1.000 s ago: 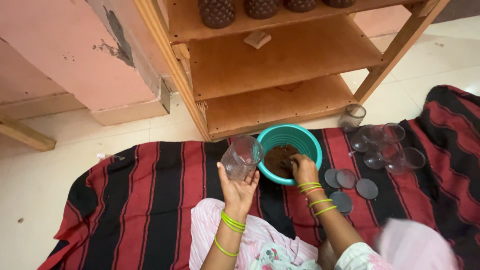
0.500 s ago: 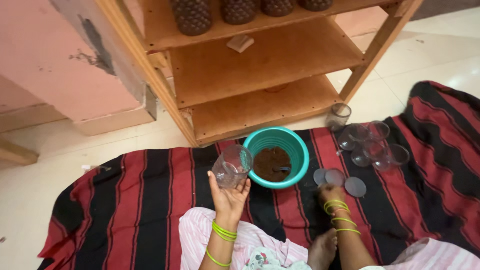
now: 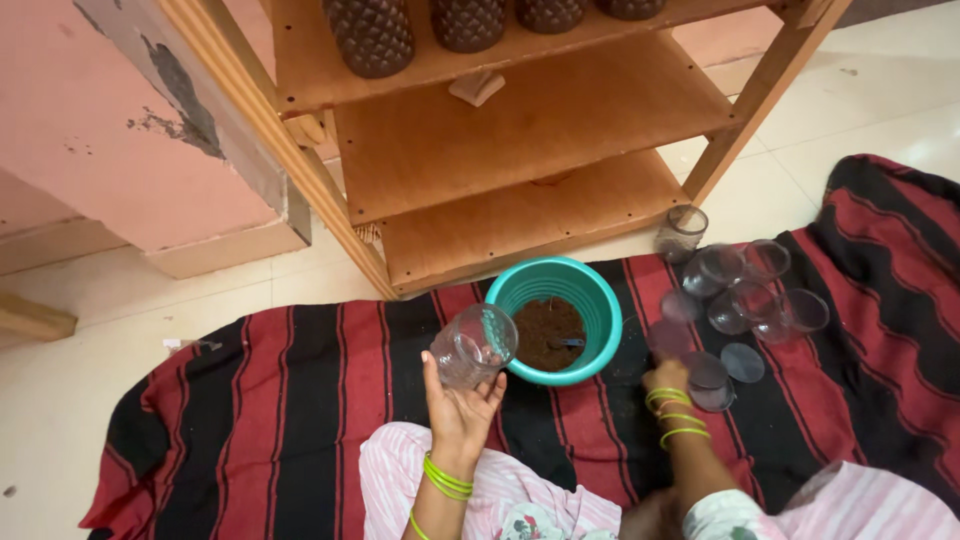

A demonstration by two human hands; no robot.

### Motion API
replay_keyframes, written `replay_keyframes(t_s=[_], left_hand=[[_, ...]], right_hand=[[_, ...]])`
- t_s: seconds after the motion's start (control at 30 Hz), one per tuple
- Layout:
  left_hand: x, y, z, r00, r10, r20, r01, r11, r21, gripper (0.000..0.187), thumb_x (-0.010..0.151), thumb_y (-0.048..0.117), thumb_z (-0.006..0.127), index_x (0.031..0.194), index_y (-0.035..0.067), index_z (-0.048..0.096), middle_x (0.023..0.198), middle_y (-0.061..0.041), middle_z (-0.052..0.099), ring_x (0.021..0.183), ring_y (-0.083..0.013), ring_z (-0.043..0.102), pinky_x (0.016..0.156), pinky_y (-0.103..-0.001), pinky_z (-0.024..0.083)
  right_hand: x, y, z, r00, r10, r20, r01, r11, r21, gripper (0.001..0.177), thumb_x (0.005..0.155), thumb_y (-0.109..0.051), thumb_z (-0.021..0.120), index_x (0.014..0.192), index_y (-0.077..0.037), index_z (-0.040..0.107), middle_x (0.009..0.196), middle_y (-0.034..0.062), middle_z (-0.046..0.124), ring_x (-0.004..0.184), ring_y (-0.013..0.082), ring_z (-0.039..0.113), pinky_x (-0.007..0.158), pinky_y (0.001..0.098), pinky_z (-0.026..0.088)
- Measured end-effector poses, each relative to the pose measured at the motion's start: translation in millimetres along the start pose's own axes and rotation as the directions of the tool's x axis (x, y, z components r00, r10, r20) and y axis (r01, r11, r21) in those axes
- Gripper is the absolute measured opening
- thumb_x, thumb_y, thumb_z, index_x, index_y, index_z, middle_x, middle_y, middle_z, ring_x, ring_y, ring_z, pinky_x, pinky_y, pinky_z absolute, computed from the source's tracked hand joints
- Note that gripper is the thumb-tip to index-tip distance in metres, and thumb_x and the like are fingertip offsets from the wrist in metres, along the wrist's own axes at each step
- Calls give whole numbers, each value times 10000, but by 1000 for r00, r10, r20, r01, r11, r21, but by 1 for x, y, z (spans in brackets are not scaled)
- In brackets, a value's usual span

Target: The person scoops a dark granular substance from a teal bowl into clear textured jars using a small metal scoop. After filling each jar, the person places it on a nearby wooden shelf. The process is repeated for multiple jars.

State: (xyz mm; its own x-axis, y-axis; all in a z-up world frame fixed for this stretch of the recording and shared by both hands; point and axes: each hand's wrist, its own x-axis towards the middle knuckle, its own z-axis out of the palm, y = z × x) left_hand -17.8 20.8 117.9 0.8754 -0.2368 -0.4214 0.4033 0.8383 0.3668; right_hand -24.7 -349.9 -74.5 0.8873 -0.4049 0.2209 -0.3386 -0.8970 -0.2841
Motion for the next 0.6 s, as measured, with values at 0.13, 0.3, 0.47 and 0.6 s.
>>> replay_keyframes(t_s=[0.13,0.3,0.47,0.6], left_hand=[[-1,7,5,999,33,-37,-32,999,33,681,929,689,464,1323,148,591,1214,-75,702,1055,-246,673,847,-414,566],[0,4,22,1000,-3,3,3,1000,-28,658,933,674,479,1330,160,589,1210,-63,691,1065,-237,665,866,-419,570],[-12,4,32,995,40,92,-38,999,-17,645,956,665,486,1317,141,592,1197,-83,689,1068,-242,673,874,-423,569],[-30,12,33,997,55,53,-55,998,3,660,941,679,469,1291,141,624,1177,-80,704,1044,-245,671,867,-412,572]], right_hand=[[31,8,-27,951,62,-302,-5,983,184,301,801,-153,720,1089,-76,759,1107,224,728,1084,417,696,933,476,562],[55,-35,-77,939,237,-251,-36,790,612,172,922,-139,711,1068,-62,761,1045,188,744,942,313,730,835,402,571],[53,-97,-58,942,-330,63,245,804,541,188,870,-162,732,1031,-78,778,1022,163,763,896,312,755,781,405,601],[63,-122,-22,802,-354,480,344,932,112,234,858,-247,749,1055,-134,806,1014,222,743,979,400,704,893,499,568]])
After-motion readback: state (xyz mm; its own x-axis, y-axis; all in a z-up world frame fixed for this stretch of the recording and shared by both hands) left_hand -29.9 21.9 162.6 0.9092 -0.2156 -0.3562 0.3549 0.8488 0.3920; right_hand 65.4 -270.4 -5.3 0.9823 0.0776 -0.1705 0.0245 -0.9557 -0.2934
